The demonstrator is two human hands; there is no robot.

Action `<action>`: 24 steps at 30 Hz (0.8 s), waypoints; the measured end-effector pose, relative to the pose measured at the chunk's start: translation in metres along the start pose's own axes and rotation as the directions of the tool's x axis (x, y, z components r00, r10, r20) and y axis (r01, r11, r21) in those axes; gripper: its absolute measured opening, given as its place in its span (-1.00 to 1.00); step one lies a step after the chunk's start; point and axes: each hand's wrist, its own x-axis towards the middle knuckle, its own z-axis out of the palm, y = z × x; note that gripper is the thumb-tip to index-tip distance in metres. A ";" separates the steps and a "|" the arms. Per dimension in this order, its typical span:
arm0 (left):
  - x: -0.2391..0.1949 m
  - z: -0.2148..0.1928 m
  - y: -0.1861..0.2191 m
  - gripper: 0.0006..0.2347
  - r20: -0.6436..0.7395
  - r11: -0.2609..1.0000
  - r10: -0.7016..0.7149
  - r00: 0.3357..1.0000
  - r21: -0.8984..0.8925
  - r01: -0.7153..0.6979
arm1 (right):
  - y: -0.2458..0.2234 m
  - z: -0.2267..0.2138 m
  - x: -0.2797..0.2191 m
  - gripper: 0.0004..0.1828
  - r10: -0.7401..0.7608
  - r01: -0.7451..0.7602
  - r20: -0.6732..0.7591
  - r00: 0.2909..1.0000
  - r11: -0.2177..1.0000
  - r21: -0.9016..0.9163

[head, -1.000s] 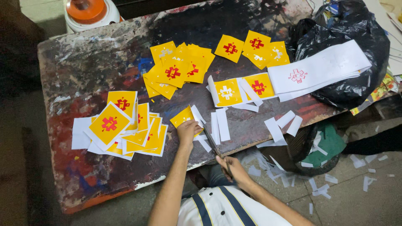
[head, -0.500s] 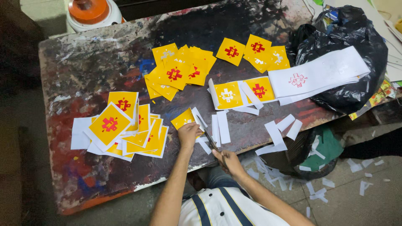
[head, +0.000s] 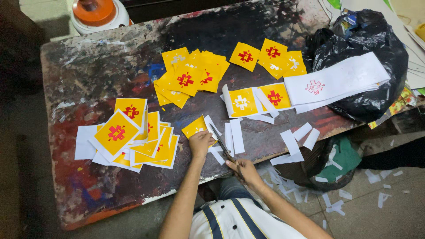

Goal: The person uses shears to trim the white borders from yellow paper squares printed with a red symbol. They handle the sheets one at a time, cut along the edges, and place the finished pieces into a growing pile on the table.

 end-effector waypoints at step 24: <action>0.001 -0.002 -0.009 -0.78 0.020 1.000 0.004 1.000 -0.020 -0.003 | -0.026 -0.009 0.028 -0.46 0.002 -0.006 0.114 0.993 0.999 0.033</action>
